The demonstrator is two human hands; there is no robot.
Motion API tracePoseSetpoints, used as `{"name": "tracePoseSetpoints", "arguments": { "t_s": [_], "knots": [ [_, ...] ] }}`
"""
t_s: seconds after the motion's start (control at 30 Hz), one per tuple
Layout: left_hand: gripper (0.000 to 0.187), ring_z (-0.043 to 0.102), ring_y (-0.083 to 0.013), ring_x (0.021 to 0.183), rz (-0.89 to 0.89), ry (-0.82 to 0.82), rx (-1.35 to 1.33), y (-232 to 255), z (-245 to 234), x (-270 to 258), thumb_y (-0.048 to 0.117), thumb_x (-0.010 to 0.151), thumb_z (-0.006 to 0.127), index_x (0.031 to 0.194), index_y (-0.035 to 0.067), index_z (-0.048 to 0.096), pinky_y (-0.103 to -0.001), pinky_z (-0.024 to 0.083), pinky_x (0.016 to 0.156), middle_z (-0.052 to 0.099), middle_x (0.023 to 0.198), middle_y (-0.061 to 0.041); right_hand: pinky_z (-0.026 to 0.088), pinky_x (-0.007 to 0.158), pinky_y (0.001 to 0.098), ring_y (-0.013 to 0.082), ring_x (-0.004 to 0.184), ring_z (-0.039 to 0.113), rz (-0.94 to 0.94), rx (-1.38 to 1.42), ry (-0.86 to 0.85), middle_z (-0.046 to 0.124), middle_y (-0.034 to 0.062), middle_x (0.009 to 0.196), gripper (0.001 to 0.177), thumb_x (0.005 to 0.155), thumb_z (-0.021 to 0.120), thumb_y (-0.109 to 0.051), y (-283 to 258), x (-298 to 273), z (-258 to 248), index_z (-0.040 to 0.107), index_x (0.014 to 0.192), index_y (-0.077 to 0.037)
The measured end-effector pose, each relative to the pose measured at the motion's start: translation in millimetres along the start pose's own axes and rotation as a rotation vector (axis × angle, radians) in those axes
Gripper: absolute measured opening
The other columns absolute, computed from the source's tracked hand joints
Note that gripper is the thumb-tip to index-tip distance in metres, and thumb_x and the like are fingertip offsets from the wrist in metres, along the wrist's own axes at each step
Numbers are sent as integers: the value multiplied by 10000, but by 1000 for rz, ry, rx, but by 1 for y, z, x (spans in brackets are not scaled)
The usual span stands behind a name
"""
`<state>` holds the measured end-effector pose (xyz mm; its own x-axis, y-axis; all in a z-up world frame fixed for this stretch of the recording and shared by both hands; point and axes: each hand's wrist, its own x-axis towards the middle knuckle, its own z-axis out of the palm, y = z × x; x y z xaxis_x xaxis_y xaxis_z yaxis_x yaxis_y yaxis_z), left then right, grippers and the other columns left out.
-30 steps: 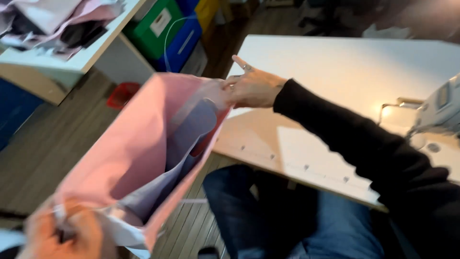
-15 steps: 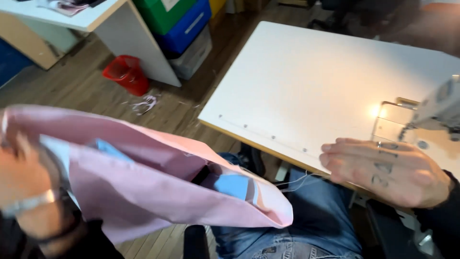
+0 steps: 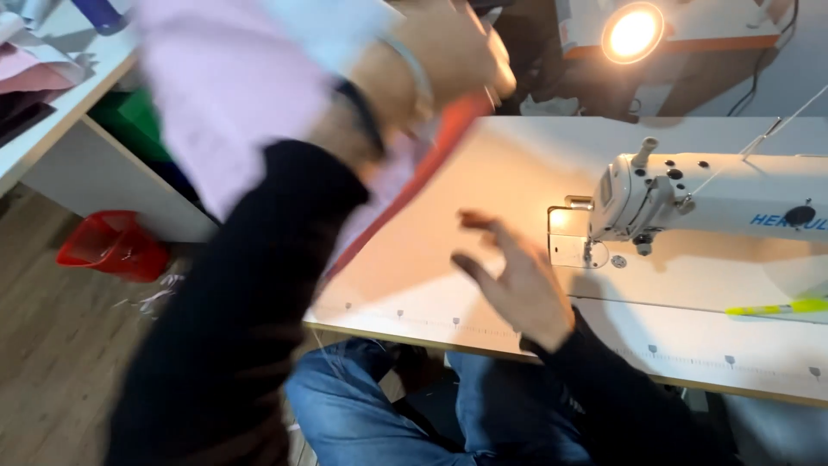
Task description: Sewing pieces of material together using an industrial sewing machine and then trimming the excess with scissors.
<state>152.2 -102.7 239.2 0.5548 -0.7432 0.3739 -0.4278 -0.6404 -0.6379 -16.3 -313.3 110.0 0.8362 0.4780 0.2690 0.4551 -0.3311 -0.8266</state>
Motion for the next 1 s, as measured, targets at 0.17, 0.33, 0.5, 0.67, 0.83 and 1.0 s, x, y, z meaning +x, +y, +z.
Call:
{"name": "tracePoseSetpoints", "arguments": {
  "t_s": [0.17,0.33,0.5,0.67,0.83,1.0],
  "knots": [
    [137,736,-362,824,160,-220,-363,135,84,-8,278,889,634,907,202,746,-482,596,655,724,908,-121,552,894,411,300,1052,685,-382,-543,451,682,106,1093,274,886,824,-200,68,21,-18,662,1062,-66],
    [166,731,-313,845,99,-392,-704,190,122,-32,299,942,635,955,160,725,-429,589,746,737,903,-109,513,963,447,311,1112,616,-286,-412,422,614,101,1149,371,829,851,-246,97,29,-24,620,1046,-52],
    [264,727,-253,966,-62,-31,-1077,236,84,-110,142,957,564,1201,167,661,-342,575,883,694,1146,-32,450,1110,488,359,1347,526,-435,-337,216,570,130,1372,475,845,810,-274,61,52,-24,658,1246,-69],
    [165,730,-290,981,-991,262,-770,214,28,-235,128,946,682,1075,80,774,-388,584,846,777,1060,-114,229,1148,650,391,1483,294,-363,-726,66,457,166,1532,632,822,788,-463,45,87,-3,658,1298,-68],
    [425,723,-325,902,-1639,155,-820,145,77,-283,265,897,775,1206,10,634,-422,571,787,716,1074,-164,233,1185,624,319,1471,329,-490,-794,63,489,139,1509,641,832,738,-520,14,69,38,663,1298,-86],
    [575,628,-443,1036,-1354,144,-593,136,144,-260,313,788,819,1167,-51,588,-492,510,897,657,1109,-256,430,1164,464,234,1371,550,-634,-605,16,649,87,1349,428,906,774,-377,4,42,56,714,1207,-79]
  ]
}}
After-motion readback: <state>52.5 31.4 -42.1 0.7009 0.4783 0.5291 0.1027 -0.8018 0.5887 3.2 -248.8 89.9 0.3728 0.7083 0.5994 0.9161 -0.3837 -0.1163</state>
